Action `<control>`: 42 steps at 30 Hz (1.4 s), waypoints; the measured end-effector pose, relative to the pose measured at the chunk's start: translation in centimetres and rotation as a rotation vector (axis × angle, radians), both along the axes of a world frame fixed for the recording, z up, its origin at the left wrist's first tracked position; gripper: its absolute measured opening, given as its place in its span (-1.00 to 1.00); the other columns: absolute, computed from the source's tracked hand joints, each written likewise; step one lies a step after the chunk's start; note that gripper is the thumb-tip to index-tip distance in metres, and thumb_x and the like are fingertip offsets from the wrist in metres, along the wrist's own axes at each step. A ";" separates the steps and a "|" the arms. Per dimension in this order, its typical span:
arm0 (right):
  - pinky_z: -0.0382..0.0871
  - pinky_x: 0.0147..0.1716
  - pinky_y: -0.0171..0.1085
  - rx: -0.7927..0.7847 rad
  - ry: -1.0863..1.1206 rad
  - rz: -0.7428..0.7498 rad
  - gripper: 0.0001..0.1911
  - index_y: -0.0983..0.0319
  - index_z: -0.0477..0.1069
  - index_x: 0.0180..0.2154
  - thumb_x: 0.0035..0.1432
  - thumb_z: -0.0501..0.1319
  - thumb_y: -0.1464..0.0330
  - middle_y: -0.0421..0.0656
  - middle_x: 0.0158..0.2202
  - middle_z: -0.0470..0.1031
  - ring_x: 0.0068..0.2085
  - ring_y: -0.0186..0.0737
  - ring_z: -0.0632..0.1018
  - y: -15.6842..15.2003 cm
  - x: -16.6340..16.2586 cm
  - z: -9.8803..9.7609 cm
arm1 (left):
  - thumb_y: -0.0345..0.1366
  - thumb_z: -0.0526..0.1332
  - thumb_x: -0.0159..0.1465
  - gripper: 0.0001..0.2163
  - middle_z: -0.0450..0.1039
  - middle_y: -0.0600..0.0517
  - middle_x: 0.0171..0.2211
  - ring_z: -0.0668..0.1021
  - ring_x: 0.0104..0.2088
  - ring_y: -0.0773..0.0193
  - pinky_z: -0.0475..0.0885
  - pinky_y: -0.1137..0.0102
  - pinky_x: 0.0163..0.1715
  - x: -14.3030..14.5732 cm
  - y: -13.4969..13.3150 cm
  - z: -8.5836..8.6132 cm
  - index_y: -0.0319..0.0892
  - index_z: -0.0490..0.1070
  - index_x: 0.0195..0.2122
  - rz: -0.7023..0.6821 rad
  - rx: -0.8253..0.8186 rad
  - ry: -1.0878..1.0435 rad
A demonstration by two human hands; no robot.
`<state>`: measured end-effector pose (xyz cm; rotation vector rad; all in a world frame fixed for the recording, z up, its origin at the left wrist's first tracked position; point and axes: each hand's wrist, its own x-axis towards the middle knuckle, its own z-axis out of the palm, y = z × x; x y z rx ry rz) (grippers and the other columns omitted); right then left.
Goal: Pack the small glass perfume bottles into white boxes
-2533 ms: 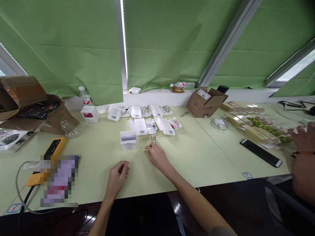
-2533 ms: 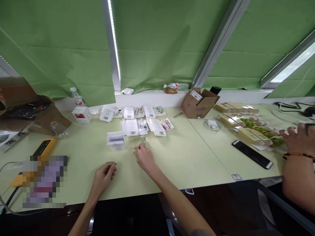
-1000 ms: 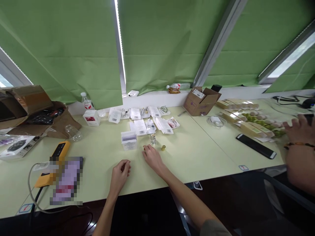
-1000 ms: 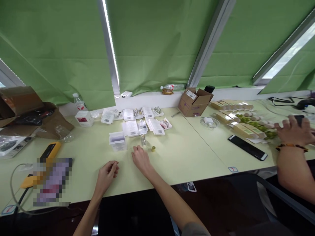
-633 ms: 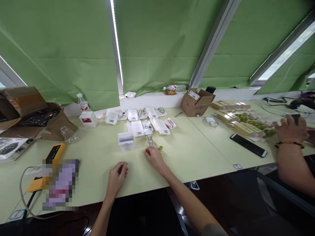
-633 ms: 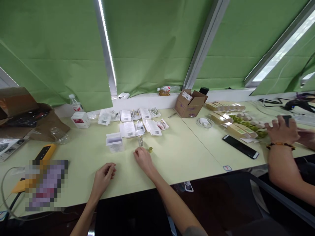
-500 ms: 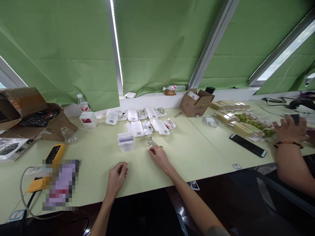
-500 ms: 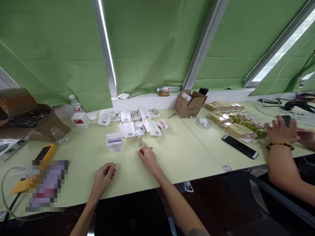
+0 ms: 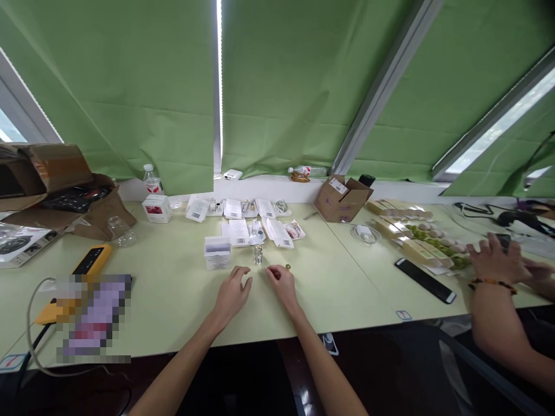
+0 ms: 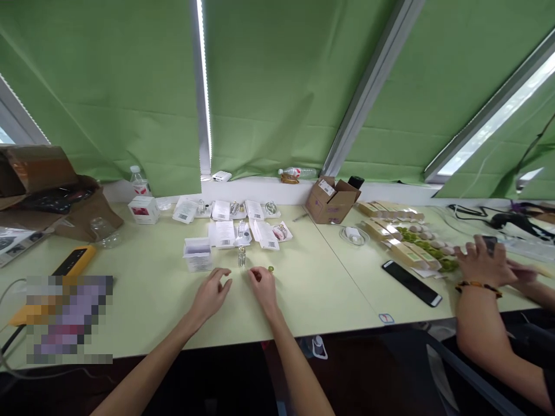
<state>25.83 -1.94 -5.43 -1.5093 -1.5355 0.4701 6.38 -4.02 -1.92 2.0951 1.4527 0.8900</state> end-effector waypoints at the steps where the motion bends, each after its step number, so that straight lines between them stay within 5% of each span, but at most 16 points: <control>1: 0.43 -0.34 -0.21 0.010 0.008 0.000 -0.70 0.25 0.50 -0.33 0.17 0.13 0.17 -0.06 -0.35 0.56 -0.36 -0.15 0.55 -0.1 0.0 -0.1 | -0.17 0.03 0.33 -0.71 0.38 -0.05 0.01 0.54 -0.33 0.25 0.38 0.36 -0.30 1.2 0.8 0.0 -0.10 0.29 0.04 0.030 0.008 0.008; 6: 0.43 -0.34 -0.20 0.045 0.037 -0.004 -0.69 0.23 0.52 -0.34 0.18 0.13 0.16 -0.06 -0.35 0.56 -0.37 -0.14 0.54 -0.2 0.1 -0.3 | -0.10 0.15 0.26 -0.47 0.32 -0.23 0.08 0.53 -0.14 0.03 0.36 0.31 -0.30 5.3 4.5 -0.7 -0.22 0.12 0.18 0.177 -0.001 0.035; 11: 0.42 -0.34 -0.19 0.058 0.041 0.007 -0.72 0.22 0.51 -0.35 0.17 0.15 0.17 -0.08 -0.36 0.55 -0.37 -0.14 0.53 -0.1 0.2 -0.5 | -0.15 0.17 0.25 -0.61 0.43 -0.19 -0.05 0.54 -0.17 0.04 0.34 0.33 -0.29 6.2 6.0 -1.2 -0.20 0.29 0.05 0.224 -0.015 0.029; 22: 0.42 -0.31 -0.16 0.061 0.045 0.021 -0.73 0.23 0.51 -0.31 0.17 0.15 0.19 -0.05 -0.32 0.55 -0.35 -0.12 0.53 0.0 0.1 -0.5 | -0.20 0.14 0.27 -0.75 0.49 -0.07 -0.09 0.53 -0.14 0.14 0.35 0.33 -0.17 2.7 5.1 -1.6 -0.12 0.38 -0.05 0.102 -0.035 -0.143; 30: 0.43 -0.25 -0.12 0.060 0.048 0.004 -0.68 0.21 0.55 -0.29 0.17 0.15 0.14 -0.04 -0.30 0.56 -0.31 -0.09 0.53 -0.4 -0.2 0.0 | -0.11 0.15 0.24 -0.67 0.49 -0.02 -0.16 0.43 -0.59 0.41 0.35 0.46 -0.55 0.4 4.2 -1.4 -0.15 0.34 -0.04 0.008 -0.178 -0.349; 42: 0.44 -0.36 -0.24 0.034 0.206 -0.045 -0.66 0.25 0.51 -0.25 0.14 0.17 0.12 -0.05 -0.30 0.57 -0.34 -0.16 0.55 0.9 -1.4 2.1 | -0.03 0.17 0.21 -0.56 0.48 -0.03 -0.29 0.45 -0.61 0.41 0.38 0.48 -0.63 -0.2 3.9 -1.9 -0.18 0.35 0.02 -0.008 -0.302 -0.545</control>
